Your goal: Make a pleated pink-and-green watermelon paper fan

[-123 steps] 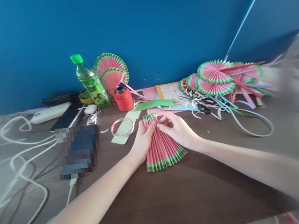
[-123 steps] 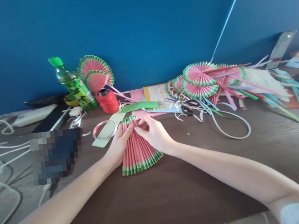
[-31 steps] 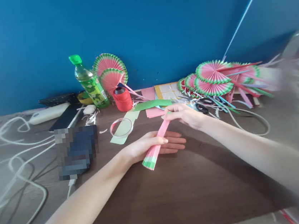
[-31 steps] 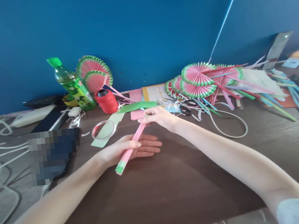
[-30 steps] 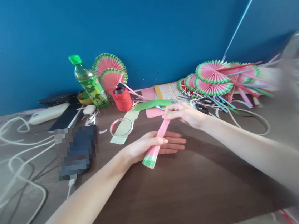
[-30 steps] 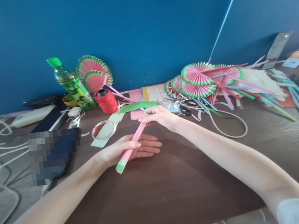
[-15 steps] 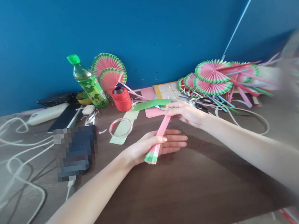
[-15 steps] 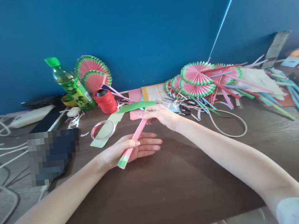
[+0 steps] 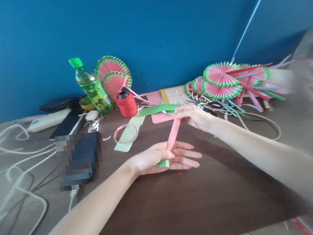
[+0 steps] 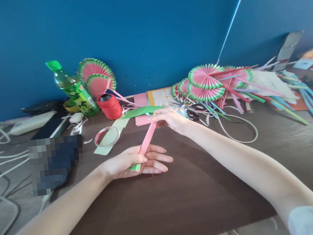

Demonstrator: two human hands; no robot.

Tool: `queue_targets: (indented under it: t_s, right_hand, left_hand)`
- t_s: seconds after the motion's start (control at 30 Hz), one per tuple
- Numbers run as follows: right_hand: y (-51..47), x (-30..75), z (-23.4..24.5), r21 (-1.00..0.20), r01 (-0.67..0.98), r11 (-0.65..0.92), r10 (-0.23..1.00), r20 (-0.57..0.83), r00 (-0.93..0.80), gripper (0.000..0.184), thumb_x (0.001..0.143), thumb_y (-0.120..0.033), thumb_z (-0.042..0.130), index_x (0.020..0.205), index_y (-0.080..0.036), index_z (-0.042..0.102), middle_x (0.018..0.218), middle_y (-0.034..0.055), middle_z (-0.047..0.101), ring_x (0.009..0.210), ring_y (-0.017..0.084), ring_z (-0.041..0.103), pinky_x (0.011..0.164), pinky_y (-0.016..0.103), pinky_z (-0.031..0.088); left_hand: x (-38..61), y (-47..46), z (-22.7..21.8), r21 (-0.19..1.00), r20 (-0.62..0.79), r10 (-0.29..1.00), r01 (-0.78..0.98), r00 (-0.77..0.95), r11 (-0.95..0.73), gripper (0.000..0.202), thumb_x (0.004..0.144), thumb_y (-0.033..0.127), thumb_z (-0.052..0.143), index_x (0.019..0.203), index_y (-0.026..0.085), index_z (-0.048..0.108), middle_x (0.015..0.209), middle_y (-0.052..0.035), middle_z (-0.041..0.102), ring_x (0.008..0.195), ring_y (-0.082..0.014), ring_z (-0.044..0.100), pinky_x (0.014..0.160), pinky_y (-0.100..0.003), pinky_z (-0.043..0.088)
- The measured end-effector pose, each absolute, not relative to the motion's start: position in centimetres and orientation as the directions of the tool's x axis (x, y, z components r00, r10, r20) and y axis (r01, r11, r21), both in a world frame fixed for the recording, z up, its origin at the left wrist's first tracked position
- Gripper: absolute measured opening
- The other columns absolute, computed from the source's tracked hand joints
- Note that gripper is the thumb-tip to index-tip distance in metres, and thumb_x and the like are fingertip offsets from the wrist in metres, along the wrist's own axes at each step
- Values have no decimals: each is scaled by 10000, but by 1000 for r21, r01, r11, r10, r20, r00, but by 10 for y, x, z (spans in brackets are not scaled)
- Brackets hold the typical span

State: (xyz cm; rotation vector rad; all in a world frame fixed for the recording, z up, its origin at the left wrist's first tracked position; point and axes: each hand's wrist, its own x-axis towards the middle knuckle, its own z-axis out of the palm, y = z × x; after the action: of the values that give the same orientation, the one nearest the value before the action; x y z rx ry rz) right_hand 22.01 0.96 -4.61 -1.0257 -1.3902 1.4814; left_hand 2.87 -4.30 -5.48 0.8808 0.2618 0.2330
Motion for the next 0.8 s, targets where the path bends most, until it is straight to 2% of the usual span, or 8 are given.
queue_targets:
  t_s: [0.1,0.17,0.23,0.3,0.37,0.47,0.67,0.8]
  right_hand:
    - [10,220,-46,-998,-56,-37,951,-18,-309,155,599,-249,691,583,-141,580,576,-22,529,584,93,477,610,270,370]
    - [10,221,-47,-997,-73,-35,954,-11,-300,158,599,-260,688,601,-143,582,599,-17,541,602,97,486,622,273,371]
    - [10,221,-47,-995,-95,-35,951,-4,-308,173,605,-272,689,598,-148,568,607,-16,542,606,97,488,627,274,374]
    - [9,221,-48,-992,-117,-46,943,-4,-333,194,616,-287,694,600,-153,555,603,-19,538,599,95,487,625,272,378]
    - [8,220,-49,-990,-129,-51,935,-2,-355,205,630,-301,696,613,-157,551,599,-21,534,598,96,491,620,271,381]
    - [5,219,-51,-993,-109,-35,923,10,-386,229,650,-334,697,630,-159,550,603,-21,526,605,99,495,611,270,382]
    - [3,215,-57,-991,-73,111,916,131,-380,290,679,-412,691,686,-160,548,625,-26,532,600,93,488,596,258,378]
    - [3,213,-61,-987,-61,149,906,161,-391,286,689,-411,689,733,-155,569,672,-13,557,626,99,503,618,263,398]
  left_hand:
    - [28,-41,-58,780,-129,323,-105,938,617,395,766,59,456,1143,131,548,1185,-154,595,833,-169,647,717,-300,494]
    - [28,-39,-60,774,-138,351,-120,926,622,389,759,44,446,1115,142,566,1095,-131,642,602,-89,588,510,-206,439]
    - [28,-37,-62,773,-155,374,-124,914,622,368,753,39,448,1080,136,588,1004,-113,672,508,-57,518,430,-176,367]
    - [28,-38,-63,779,-161,382,-120,910,615,324,766,65,468,1056,116,602,963,-113,679,588,-87,576,502,-195,421]
    - [28,-39,-64,782,-157,385,-123,910,611,285,792,114,495,1055,102,605,983,-124,673,785,-155,640,690,-259,482]
    - [28,-41,-65,772,-147,414,-158,898,615,299,815,220,535,1079,89,592,1077,-162,642,1001,-235,610,911,-383,421]
    - [29,-39,-64,786,-132,522,-231,843,573,382,761,293,631,1078,86,583,1112,-179,621,986,-265,614,904,-434,417]
    - [29,-39,-61,784,-182,559,-224,809,579,306,730,212,656,1004,89,602,911,-107,658,850,-219,645,843,-387,453]
